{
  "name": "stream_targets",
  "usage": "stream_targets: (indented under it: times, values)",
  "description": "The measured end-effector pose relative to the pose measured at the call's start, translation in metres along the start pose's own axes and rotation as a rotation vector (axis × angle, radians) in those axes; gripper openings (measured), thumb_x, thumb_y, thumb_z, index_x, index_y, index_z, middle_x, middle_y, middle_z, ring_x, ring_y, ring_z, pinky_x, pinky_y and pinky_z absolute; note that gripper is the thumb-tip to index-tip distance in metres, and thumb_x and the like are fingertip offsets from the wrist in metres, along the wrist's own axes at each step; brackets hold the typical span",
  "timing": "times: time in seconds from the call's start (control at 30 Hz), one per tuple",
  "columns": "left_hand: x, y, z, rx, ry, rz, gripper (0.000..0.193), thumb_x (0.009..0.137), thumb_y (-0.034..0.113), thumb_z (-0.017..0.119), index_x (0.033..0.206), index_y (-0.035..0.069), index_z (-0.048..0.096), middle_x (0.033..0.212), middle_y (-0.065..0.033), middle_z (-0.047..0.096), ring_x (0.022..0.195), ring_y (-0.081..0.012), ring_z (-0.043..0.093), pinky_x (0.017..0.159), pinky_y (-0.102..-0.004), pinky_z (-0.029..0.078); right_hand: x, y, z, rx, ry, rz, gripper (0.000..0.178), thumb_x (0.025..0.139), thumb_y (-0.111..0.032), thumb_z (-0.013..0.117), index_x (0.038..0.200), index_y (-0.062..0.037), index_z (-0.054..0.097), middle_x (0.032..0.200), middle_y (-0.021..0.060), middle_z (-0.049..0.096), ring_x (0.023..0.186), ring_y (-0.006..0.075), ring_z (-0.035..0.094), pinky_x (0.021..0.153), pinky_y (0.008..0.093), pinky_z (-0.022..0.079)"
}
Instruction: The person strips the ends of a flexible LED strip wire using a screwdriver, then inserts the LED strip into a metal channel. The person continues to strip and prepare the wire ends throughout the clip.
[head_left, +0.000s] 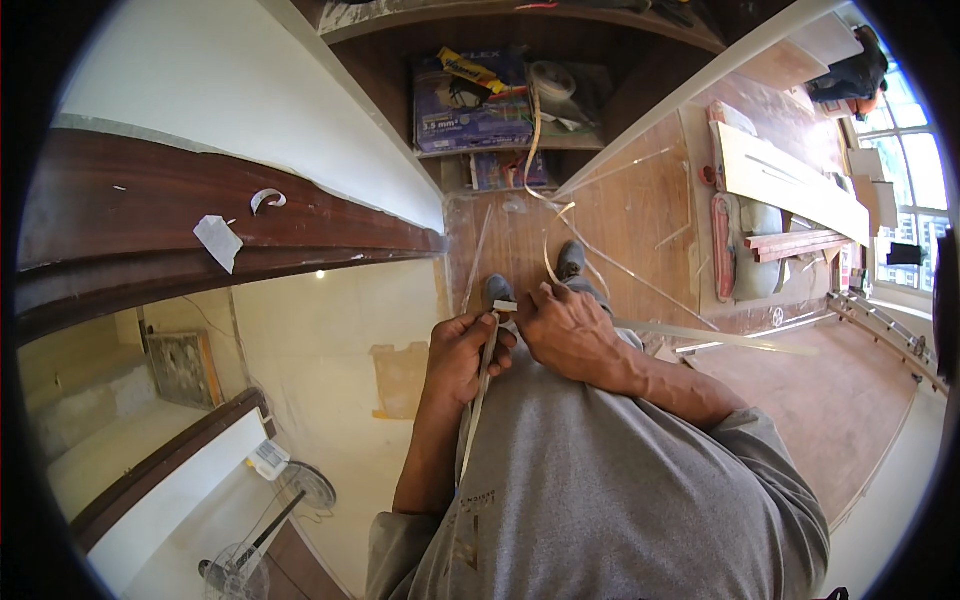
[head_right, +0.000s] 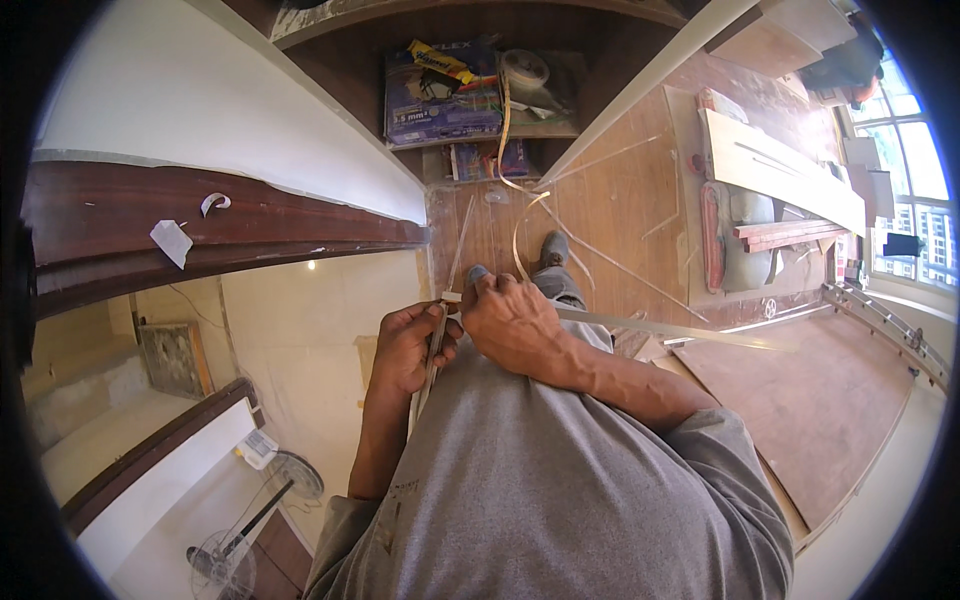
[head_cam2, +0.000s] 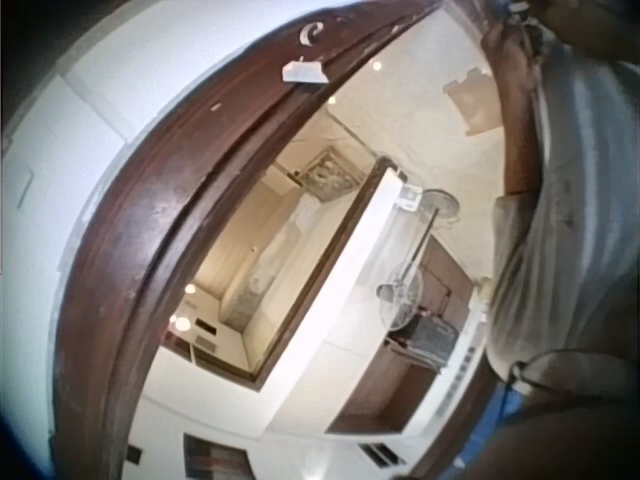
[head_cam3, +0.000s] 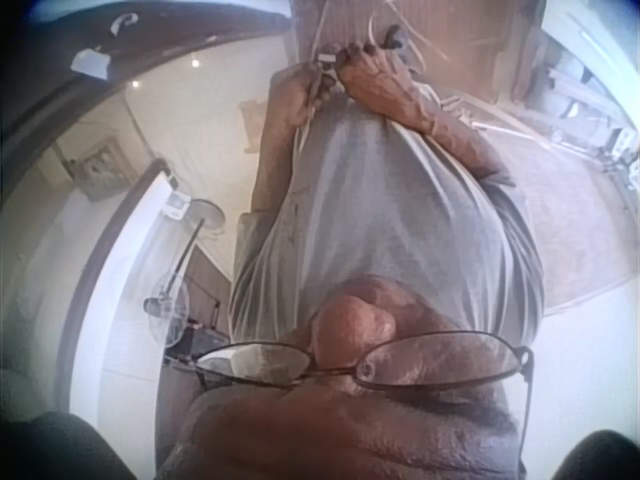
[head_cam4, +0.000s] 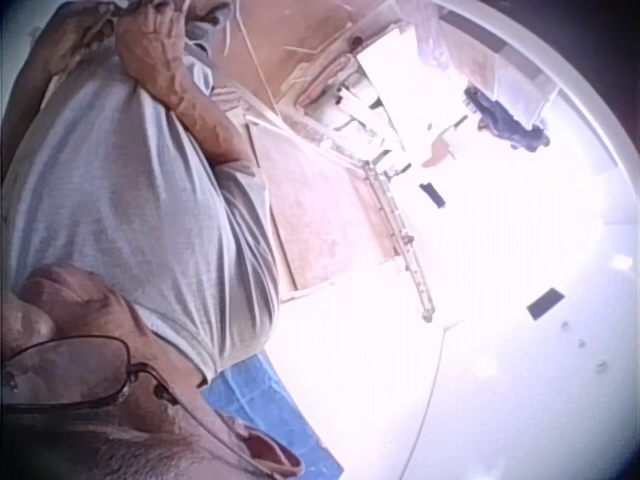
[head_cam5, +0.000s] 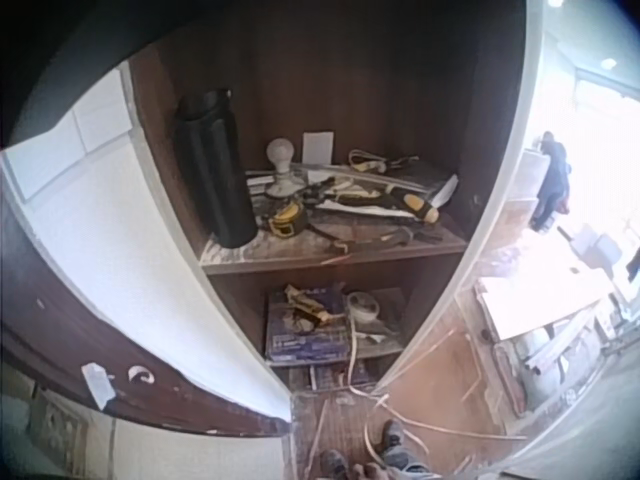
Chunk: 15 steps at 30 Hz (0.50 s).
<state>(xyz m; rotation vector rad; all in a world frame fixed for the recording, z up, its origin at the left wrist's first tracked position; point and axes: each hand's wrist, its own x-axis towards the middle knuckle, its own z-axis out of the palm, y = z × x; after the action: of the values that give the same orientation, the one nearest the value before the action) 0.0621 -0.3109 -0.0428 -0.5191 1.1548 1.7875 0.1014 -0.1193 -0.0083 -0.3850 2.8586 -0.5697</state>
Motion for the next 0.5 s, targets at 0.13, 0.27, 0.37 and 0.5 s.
stream_targets:
  times: [0.13,0.27,0.37,0.5]
  values:
    - [0.000,-0.003,0.000,0.027,-0.003,0.006,0.027,0.103,0.018,0.059,0.115,-0.006,0.066,0.080,-0.0153,0.070,0.053,-0.0188,0.063,0.045,-0.0268,0.048,-0.004,0.002,0.006,-0.039,0.029,-0.021,0.025,0.082,-0.006,0.060,0.097,0.0128,0.065,0.096,0.0268,0.064,0.081,0.0368,0.069,0.064,0.0434,0.059]
    - [0.000,-0.006,-0.001,0.085,0.030,-0.012,0.027,0.104,0.018,0.058,0.115,-0.006,0.066,0.080,-0.0149,0.069,0.053,-0.0189,0.063,0.045,-0.0269,0.048,-0.005,0.003,0.010,-0.044,0.009,-0.009,0.025,0.081,-0.007,0.060,0.096,0.0115,0.066,0.096,0.0263,0.065,0.084,0.0360,0.069,0.064,0.0431,0.059]
    - [-0.002,-0.007,-0.002,0.129,0.016,0.003,0.027,0.105,0.017,0.057,0.115,-0.006,0.066,0.079,-0.0142,0.069,0.052,-0.0188,0.063,0.045,-0.0269,0.048,-0.006,0.001,0.010,-0.047,0.061,-0.003,0.025,0.081,-0.009,0.061,0.096,0.0108,0.067,0.096,0.0254,0.065,0.085,0.0363,0.069,0.065,0.0436,0.059]
    - [-0.004,-0.008,0.000,0.125,0.026,0.008,0.027,0.105,0.017,0.056,0.114,-0.006,0.067,0.078,-0.0137,0.068,0.052,-0.0183,0.062,0.044,-0.0259,0.047,-0.007,0.000,0.009,-0.073,0.025,0.029,0.026,0.082,-0.011,0.062,0.096,0.0101,0.068,0.098,0.0251,0.066,0.088,0.0370,0.069,0.068,0.0454,0.059]
